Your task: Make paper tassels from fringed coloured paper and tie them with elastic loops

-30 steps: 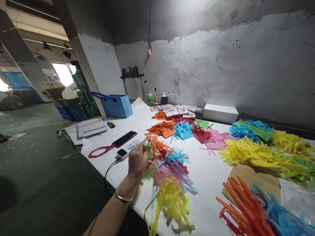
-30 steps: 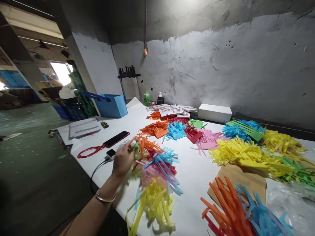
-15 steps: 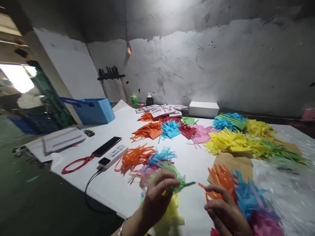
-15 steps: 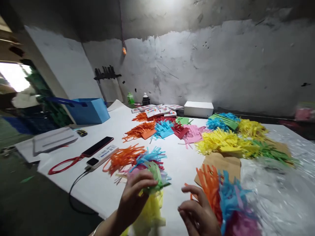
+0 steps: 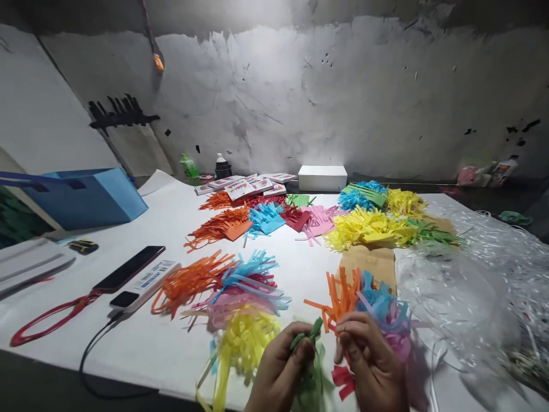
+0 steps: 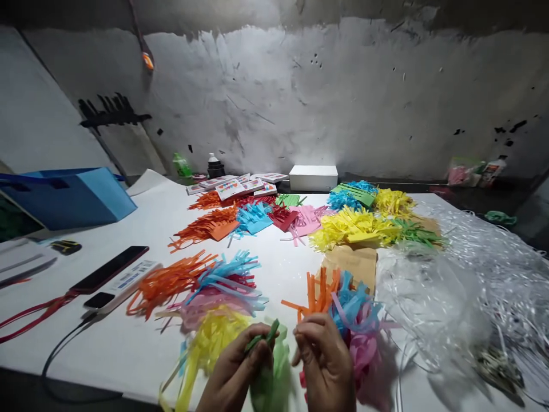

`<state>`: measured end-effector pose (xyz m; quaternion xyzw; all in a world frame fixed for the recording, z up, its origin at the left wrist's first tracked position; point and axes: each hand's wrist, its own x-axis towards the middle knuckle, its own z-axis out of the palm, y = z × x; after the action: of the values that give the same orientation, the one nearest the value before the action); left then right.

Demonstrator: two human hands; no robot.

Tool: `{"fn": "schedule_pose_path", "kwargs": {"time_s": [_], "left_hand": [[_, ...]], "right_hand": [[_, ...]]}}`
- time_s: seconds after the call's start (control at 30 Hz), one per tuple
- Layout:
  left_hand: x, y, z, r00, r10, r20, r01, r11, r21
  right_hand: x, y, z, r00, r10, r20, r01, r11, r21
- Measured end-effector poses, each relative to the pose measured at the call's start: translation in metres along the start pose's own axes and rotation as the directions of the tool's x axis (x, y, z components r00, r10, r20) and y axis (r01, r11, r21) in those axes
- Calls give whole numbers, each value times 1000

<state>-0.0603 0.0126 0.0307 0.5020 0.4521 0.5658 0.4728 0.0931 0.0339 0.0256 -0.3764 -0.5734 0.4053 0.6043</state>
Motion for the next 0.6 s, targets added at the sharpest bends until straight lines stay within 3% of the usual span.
{"fn": "schedule_pose_path", "kwargs": {"time_s": [0.07, 0.17, 0.4, 0.6], "left_hand": [[0, 6, 5, 980, -199, -3, 193, 954, -228], [0, 12, 11, 949, -309, 66, 306, 847, -434], [3, -10, 10, 950, -261, 170, 311, 787, -532], [3, -20, 7, 954, -237, 183, 298, 804, -514]], "right_hand": [[-3, 1, -4, 1000, 13, -17, -15, 992, -121], [-6, 1, -6, 998, -5, 67, 21, 973, -229], [-7, -5, -5, 994, -14, 109, 45, 956, -290], [-8, -8, -4, 989, -5, 145, 49, 954, -296]]}}
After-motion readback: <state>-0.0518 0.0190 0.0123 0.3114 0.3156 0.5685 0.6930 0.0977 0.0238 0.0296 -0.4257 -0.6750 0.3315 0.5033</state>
